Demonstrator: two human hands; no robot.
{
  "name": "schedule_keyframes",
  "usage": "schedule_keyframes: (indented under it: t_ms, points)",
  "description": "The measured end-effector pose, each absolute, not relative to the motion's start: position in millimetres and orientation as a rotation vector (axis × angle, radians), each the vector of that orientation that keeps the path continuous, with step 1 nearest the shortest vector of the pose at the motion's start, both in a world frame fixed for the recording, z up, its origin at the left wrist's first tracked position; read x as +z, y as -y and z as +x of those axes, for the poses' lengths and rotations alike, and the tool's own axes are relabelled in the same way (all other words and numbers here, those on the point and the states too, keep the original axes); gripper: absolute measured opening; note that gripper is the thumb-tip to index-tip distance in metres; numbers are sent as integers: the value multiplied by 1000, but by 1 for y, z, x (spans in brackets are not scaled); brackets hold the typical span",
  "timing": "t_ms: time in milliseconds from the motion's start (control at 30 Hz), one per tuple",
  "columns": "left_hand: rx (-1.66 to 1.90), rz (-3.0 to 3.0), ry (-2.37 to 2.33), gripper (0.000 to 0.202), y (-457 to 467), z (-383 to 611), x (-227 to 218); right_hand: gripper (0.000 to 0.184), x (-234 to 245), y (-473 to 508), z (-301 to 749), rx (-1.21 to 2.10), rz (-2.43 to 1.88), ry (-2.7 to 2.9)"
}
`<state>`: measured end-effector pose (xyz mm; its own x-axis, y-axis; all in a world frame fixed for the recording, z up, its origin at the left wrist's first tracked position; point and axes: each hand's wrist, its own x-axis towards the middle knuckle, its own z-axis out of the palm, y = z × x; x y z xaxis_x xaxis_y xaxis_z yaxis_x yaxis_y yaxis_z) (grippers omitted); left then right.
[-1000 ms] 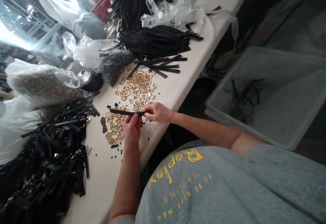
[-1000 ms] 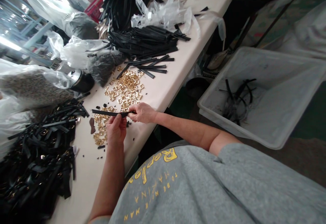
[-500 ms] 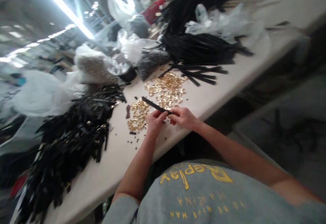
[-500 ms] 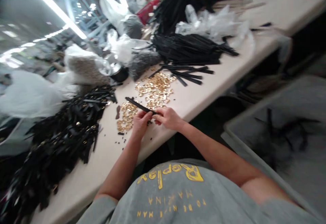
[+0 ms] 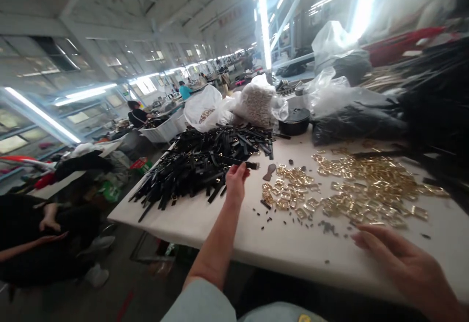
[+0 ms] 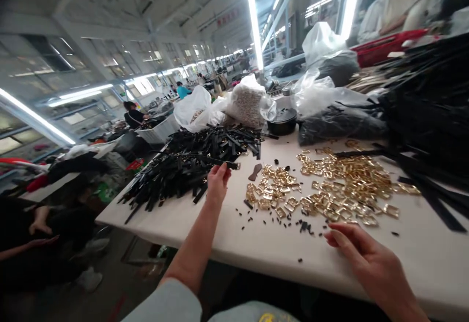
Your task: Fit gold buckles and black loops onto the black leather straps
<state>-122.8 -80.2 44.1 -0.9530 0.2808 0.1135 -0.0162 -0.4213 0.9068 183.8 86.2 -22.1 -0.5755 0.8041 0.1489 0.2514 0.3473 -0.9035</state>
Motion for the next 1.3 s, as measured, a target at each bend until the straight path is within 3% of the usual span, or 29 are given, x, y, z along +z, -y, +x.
schedule_keyframes:
  t_ms: [267, 467, 533, 700, 900, 1033, 1133, 1233, 1300]
  points:
    - [2808, 12, -1706, 30, 165, -256, 100, 13, -31, -89, 181, 1347, -1071, 1905]
    - [2866, -160, -1795, 14, 198, -292, 119, 17, -38, -92, 183, 1344, -1004, 1974]
    - [2882, -136, -1823, 12, 203, -281, 119, 21, -37, -93, 183, 1343, -945, 1996]
    - [2791, 36, -1841, 40, 180, -222, 97, 23, -21, -78, 184, 1401, -823, 1991]
    - [2471, 443, -1715, 48, 68, -127, 43, 24, -39, -72, 176, 1592, -714, 1794]
    - [2216, 699, -1519, 50, 8, -30, 22, 38, -47, -79, 179, 1736, -596, 1632]
    - [2000, 933, -1532, 52, -6, 15, 8, 33, -31, -100, 194, 1398, -724, 1762]
    - [1872, 1193, -1552, 55, -3, 25, -4, 21, -6, -146, 215, 682, -1079, 1978]
    - [1847, 1265, -1571, 55, 1, 22, -10, 29, 4, -180, 226, 310, -1324, 2075]
